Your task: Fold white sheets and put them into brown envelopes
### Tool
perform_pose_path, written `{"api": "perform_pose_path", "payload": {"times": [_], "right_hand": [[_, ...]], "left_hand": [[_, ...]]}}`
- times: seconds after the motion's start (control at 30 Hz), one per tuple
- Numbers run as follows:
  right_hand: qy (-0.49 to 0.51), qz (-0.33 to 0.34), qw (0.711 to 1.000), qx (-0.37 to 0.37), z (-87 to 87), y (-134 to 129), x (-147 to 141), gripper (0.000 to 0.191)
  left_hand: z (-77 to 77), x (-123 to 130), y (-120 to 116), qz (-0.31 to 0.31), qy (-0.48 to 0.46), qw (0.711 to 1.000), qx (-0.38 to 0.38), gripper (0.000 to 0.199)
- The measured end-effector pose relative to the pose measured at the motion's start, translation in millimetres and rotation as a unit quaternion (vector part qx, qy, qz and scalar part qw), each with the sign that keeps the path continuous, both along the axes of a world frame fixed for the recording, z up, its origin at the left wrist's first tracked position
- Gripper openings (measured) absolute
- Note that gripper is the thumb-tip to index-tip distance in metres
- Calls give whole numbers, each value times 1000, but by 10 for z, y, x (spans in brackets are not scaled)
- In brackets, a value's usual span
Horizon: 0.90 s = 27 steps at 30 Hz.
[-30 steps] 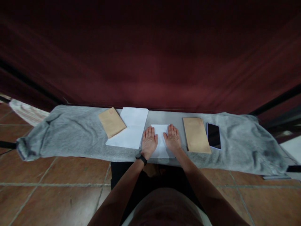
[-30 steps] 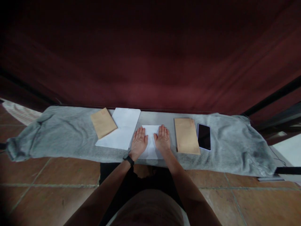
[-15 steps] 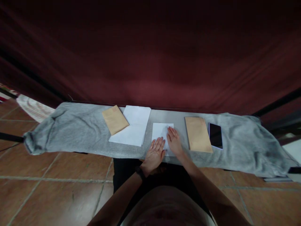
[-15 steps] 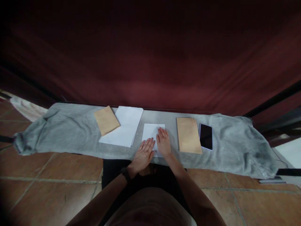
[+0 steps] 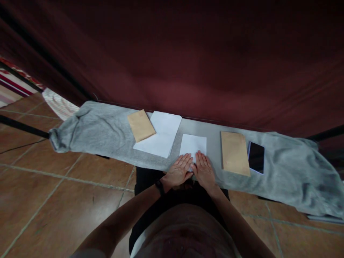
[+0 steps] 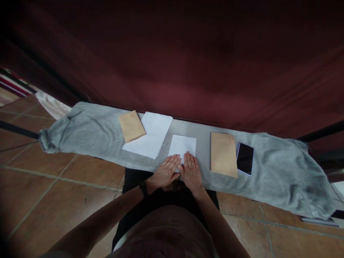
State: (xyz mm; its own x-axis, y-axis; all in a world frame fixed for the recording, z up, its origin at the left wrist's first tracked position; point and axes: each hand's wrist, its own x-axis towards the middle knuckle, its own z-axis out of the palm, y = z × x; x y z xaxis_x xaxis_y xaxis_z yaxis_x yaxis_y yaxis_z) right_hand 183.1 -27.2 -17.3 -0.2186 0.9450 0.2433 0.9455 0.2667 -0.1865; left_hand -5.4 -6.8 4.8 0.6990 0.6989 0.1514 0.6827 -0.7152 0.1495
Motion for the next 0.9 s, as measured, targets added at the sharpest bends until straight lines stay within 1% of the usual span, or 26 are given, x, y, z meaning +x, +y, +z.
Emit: {"api": "perform_pose_path", "payload": {"times": [0.1, 0.23, 0.43, 0.9], "right_hand": [[-12, -10, 1000, 12, -10, -61, 41, 64], [-26, -21, 999, 25, 6, -122, 87, 65], [-20, -27, 998, 52, -4, -200, 172, 65], [-26, -41, 997, 62, -61, -334, 315, 66]], "left_hand": [[9, -61, -11, 7, 7, 1000, -1, 68], [13, -129, -18, 0, 14, 1000, 1, 71], [-4, -208, -11, -5, 22, 1000, 4, 78], [-21, -299, -34, -4, 36, 999, 5, 76]]}}
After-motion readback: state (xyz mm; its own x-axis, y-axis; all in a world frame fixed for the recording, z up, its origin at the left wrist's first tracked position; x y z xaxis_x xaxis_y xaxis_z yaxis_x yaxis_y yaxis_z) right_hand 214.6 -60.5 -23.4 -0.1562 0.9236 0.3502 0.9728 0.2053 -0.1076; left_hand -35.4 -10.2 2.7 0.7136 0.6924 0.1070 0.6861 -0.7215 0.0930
